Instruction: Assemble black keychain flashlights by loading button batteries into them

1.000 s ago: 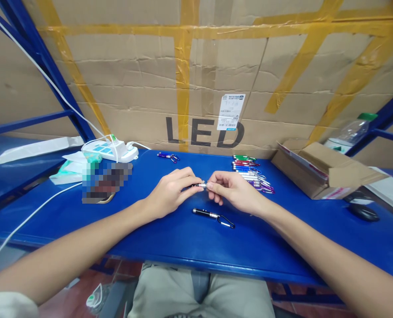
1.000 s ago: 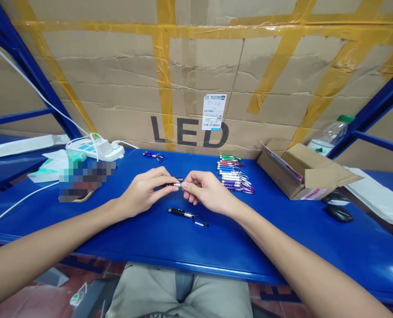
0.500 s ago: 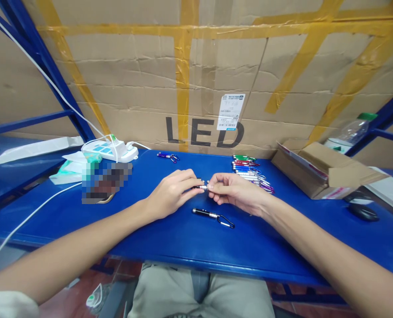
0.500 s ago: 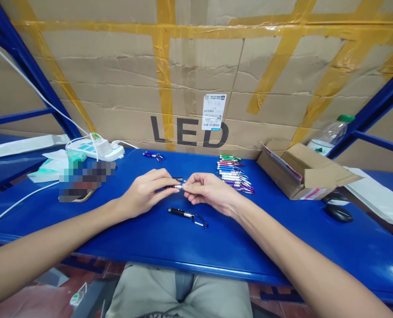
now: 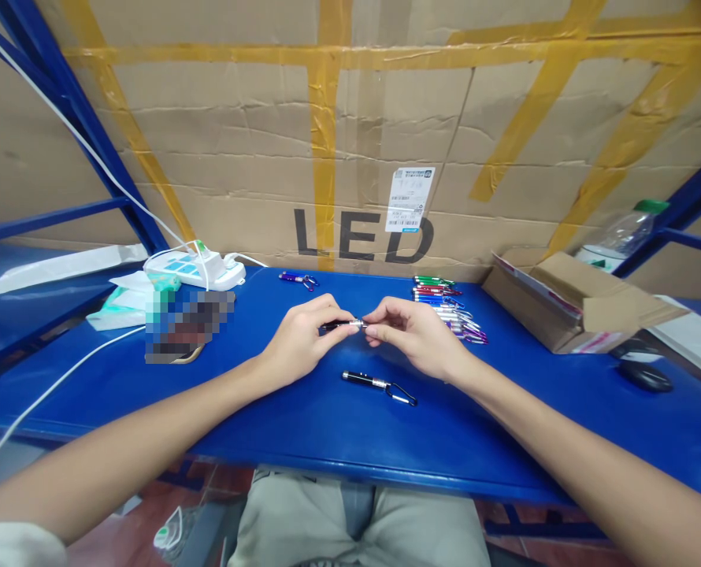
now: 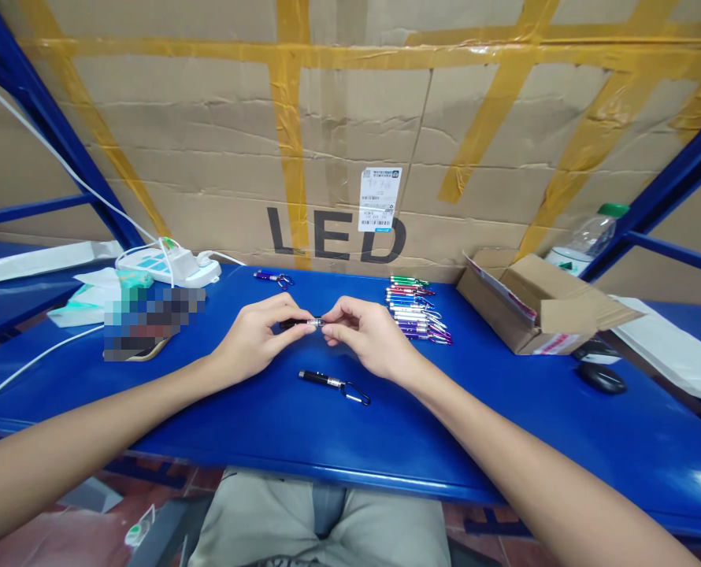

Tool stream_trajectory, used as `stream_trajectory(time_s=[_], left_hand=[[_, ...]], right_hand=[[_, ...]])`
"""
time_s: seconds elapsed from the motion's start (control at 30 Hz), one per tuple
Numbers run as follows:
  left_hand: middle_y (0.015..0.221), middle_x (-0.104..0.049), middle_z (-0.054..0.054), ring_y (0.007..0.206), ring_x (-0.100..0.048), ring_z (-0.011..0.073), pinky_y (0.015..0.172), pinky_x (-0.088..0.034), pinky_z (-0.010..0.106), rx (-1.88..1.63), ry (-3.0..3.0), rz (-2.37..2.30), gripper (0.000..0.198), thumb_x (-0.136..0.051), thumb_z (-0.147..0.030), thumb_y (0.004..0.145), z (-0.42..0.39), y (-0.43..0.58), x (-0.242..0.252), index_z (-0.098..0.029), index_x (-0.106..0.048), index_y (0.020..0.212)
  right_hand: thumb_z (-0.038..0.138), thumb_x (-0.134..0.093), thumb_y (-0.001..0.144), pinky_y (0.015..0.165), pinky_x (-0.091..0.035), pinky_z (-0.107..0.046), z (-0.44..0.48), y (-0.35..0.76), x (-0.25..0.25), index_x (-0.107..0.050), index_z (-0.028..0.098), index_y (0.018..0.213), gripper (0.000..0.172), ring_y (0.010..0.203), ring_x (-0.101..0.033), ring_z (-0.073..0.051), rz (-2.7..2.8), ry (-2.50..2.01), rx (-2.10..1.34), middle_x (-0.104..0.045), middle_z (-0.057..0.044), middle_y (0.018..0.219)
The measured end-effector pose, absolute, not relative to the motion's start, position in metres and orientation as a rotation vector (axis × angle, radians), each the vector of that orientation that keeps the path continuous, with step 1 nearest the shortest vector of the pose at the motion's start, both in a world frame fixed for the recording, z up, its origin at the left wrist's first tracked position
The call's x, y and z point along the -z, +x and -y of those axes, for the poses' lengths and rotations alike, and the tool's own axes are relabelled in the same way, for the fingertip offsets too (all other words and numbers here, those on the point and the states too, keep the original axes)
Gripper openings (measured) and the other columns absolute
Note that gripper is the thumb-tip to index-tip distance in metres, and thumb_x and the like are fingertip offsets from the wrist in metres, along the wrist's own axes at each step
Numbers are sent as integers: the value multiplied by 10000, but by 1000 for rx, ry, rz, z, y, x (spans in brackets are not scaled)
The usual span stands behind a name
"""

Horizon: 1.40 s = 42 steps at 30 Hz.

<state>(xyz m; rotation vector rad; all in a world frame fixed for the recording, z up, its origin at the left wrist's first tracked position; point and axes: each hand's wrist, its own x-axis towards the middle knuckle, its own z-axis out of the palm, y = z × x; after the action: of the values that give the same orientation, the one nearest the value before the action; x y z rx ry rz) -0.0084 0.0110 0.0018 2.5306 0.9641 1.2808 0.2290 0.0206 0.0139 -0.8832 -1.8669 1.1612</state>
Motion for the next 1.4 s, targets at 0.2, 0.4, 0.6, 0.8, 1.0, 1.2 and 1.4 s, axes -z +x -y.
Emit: stream_trajectory(time_s=[0.2, 0.4, 0.6, 0.8, 1.0, 1.2, 1.4], left_hand=[[911, -749, 56, 822, -703, 170, 727, -544, 281, -1269, 2455, -941, 224, -710, -369, 1043, -12, -8, -2, -177, -827, 1041], [930, -746, 57, 819, -706, 158, 740, -559, 266, -1305, 2556, -858, 183, -701, -310, 1051, -11, -9, -1, -168, -812, 1082], [987, -751, 77, 885, -718, 172, 805, -572, 284, -1299, 2693, -816, 187, -663, -283, 1072, -11, -12, 1, -156, -783, 1137], [990, -754, 74, 902, -715, 176, 823, -560, 292, -1305, 2805, -824, 187, -639, -286, 1086, -11, -13, 0, -156, -763, 1136], [989, -759, 70, 902, -711, 174, 838, -548, 298, -1316, 2864, -818, 193, -618, -289, 1098, -10, -13, -1, -158, -754, 1139], [984, -755, 68, 878, -699, 164, 841, -537, 292, -1344, 2904, -813, 201, -612, -290, 1101, -9, -13, -2, -148, -750, 1133], [989, -759, 72, 891, -702, 174, 837, -543, 305, -1314, 2860, -824, 212, -607, -300, 1105, -11, -13, 0, -155, -758, 1135]], right_hand=[[355, -703, 972, 770, -547, -348, -19, 232, -15, -736, 221, 881, 166, 771, -713, -206, 2013, -890, -945, -763, -25, 802], [460, -794, 909, 720, -584, -339, -19, 230, -15, -724, 214, 864, 260, 725, -716, -194, 1886, -894, -1163, -754, -29, 779], [430, -780, 922, 692, -585, -321, -17, 230, -17, -710, 201, 863, 247, 706, -711, -175, 1888, -895, -1198, -750, -29, 776], [442, -760, 943, 652, -572, -308, -16, 229, -17, -688, 201, 875, 260, 676, -685, -159, 1887, -898, -1209, -744, -28, 792], [445, -763, 940, 622, -559, -292, -15, 227, -18, -673, 191, 873, 278, 634, -666, -140, 1863, -911, -1250, -739, -26, 779], [510, -798, 911, 604, -551, -286, -17, 228, -17, -675, 180, 876, 354, 611, -661, -135, 1828, -872, -1323, -741, -23, 765], [571, -795, 910, 618, -555, -296, -19, 230, -17, -664, 185, 890, 408, 628, -660, -142, 1859, -878, -1352, -743, -30, 785]])
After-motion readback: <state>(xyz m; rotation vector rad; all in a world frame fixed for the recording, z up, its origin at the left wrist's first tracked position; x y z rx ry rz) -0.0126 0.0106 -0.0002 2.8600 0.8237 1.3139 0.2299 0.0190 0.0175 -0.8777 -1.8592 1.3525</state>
